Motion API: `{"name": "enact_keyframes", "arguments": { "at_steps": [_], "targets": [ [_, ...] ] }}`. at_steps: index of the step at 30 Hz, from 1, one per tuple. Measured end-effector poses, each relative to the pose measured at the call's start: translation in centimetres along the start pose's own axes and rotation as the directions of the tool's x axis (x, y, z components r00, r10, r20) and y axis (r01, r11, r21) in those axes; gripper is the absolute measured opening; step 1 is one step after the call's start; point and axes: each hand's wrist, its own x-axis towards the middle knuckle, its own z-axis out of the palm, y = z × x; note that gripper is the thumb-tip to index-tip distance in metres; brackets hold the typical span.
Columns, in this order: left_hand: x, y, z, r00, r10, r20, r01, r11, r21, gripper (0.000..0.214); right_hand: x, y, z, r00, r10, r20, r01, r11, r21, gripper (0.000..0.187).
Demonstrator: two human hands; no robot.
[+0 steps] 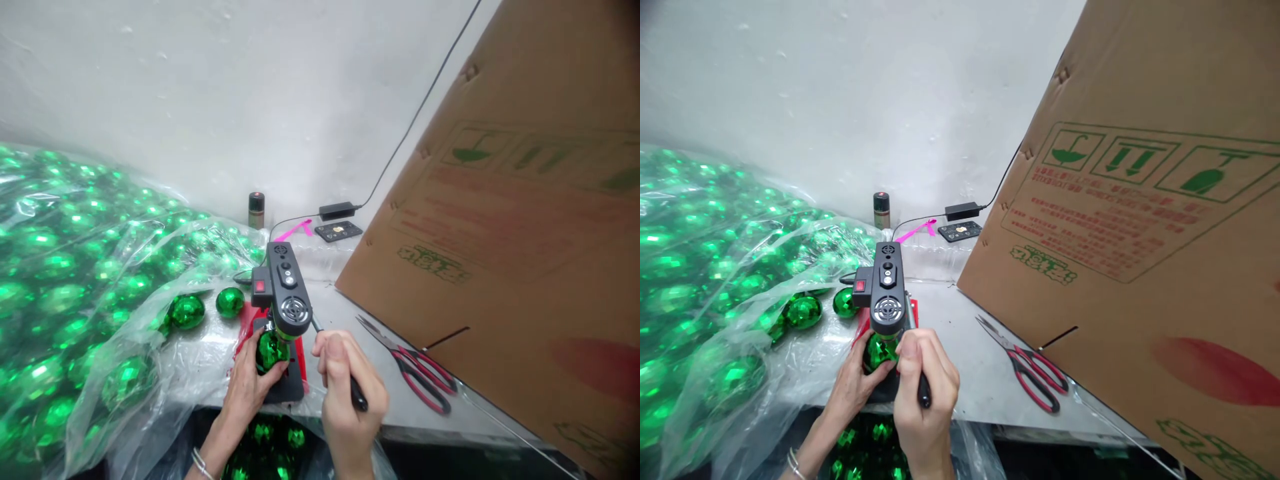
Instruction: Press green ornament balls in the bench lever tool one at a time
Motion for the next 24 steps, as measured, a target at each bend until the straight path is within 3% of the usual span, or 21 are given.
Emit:
{"name": "enact_keyframes", "arguments": {
  "at_steps": [3, 8, 13, 19, 24],
  "targets": [
    [0.3, -0.3, 0.1, 1.0, 0.02, -0.006, -0.02, 1.0, 0.005, 0.071, 0.1, 0.0, 0.0, 1.0, 0.001, -0.006, -0.001, 1.0, -0.005, 0.037],
    [0.7, -1.3, -0.9, 0.989, 0.05, 0.137, -0.046, 0.998, -0.031, 0.071, 0.2, -0.1, 0.1, 1.0, -0.001, -0.01, 0.001, 1.0, -0.016, 0.037],
    [0.6, -1.5, -1.8, 0.99, 0.054, 0.13, -0.05, 0.998, -0.031, 0.071, 0.1, -0.1, 0.1, 1.0, -0.014, -0.011, 0.014, 1.0, 0.002, 0.037],
    [0.5, -1.1, 0.8, 0.992, 0.081, 0.093, -0.079, 0.996, -0.033, 0.069, -0.1, 0.0, 0.0, 1.0, 0.004, -0.01, -0.004, 1.0, -0.016, 0.035],
    [-0.1, -2.7, 2.9, 0.996, 0.085, -0.013, -0.086, 0.996, -0.025, 0.083, -0.4, 0.2, -0.1, 1.0, 0.0, -0.005, 0.0, 1.0, 0.001, 0.034]
  ]
}}
